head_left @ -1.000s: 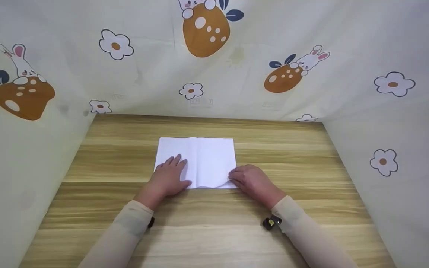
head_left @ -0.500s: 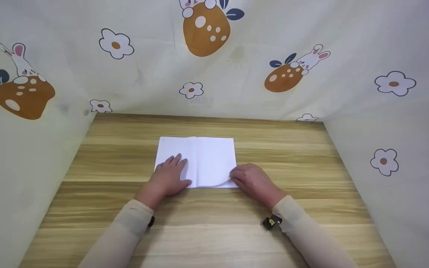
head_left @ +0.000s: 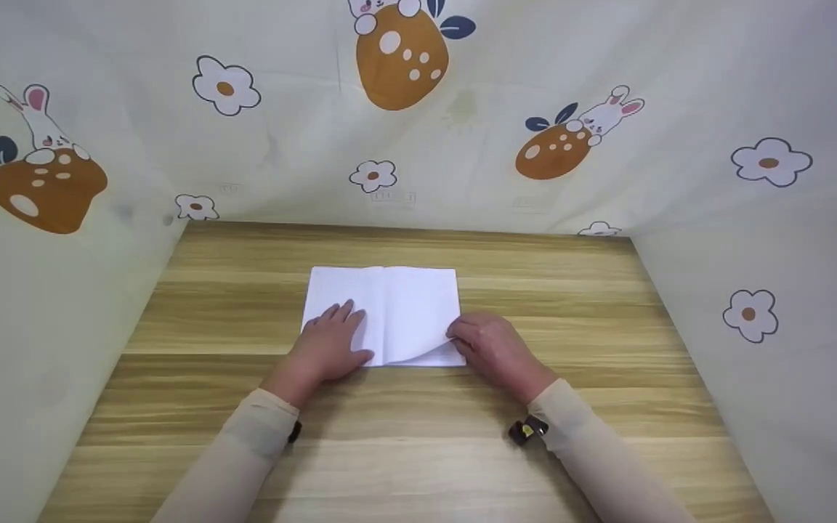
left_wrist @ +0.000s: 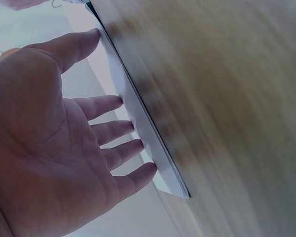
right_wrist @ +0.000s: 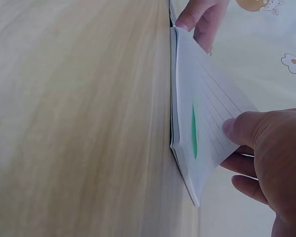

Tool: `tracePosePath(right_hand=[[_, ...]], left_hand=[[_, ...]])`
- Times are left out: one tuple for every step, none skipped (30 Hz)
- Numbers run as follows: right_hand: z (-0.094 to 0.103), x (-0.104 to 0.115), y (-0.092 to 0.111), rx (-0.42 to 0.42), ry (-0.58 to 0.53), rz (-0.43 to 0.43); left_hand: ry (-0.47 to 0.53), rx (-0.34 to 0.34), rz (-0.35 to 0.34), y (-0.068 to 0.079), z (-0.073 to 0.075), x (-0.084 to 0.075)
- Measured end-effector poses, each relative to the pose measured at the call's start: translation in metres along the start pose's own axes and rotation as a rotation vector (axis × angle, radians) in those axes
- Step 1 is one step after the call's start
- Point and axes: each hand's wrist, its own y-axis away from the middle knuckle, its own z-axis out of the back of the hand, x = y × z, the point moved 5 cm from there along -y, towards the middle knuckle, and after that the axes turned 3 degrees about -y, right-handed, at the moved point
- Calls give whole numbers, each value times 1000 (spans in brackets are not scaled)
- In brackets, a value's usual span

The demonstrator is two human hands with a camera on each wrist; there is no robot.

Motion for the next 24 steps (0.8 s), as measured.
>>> tracePosePath(right_hand=[[1, 1, -1, -4, -3, -3], [2, 1, -2, -5, -9, -11], [3, 1, -4, -6, -15, -19], [4, 2, -5, -5, -16, -29], [5, 2, -6, -6, -19, -36], [5, 2, -7, -10, -22, -41], [6, 2, -8, -14, -24, -43], [7, 2, -8, -18, -24, -45], [7, 3, -9, -20, -25, -45], [8, 3, -10, -22, -32, -43], [9, 3, -10, -24, -38, -41], [9, 4, -11, -24, -40, -39], [10, 4, -12, -25, -45, -37], [10, 4, -12, -27, -46, -35], [11, 4, -13, -29, -48, -31], [11, 5, -14, -33, -49, -26], [11, 5, -14, -37, -44, -22], [12, 5, -15, -42, -41, -18], [13, 5, -15, -46, -39, -15], [13, 6, -16, -50, -38, -11], [13, 6, -16, -54, -38, -9], [14, 7, -17, -56, -37, -7], [14, 7, -17, -57, -38, -7], [14, 7, -17, -56, -39, -8]], left_hand=[[-1, 1, 1, 0, 0, 0], [-1, 4, 4, 0, 0, 0], [1, 5, 5, 0, 0, 0], [3, 6, 7, 0, 0, 0], [4, 6, 6, 0, 0, 0], [4, 5, 5, 0, 0, 0], [5, 1, 1, -1, 0, 0], [7, -3, 0, -1, 0, 0], [11, -10, -4, -1, 0, 0], [12, -14, -5, -1, 0, 1], [17, -20, -6, -1, 0, 2], [23, -27, -6, -1, 0, 2], [29, -36, -7, -1, 1, 3], [39, -41, -5, -1, 1, 3], [48, -50, -7, -2, 2, 4], [56, -60, -10, -2, 2, 3], [65, -72, -14, -2, 3, 3], [76, -86, -21, -2, 4, 2], [86, -101, -30, -3, 6, 1], [99, -115, -40, -3, 7, -1], [106, -131, -53, -3, 9, -2], [113, -145, -65, -3, 10, -4], [117, -158, -81, -4, 11, -7], [123, -172, -102, -4, 13, -9]])
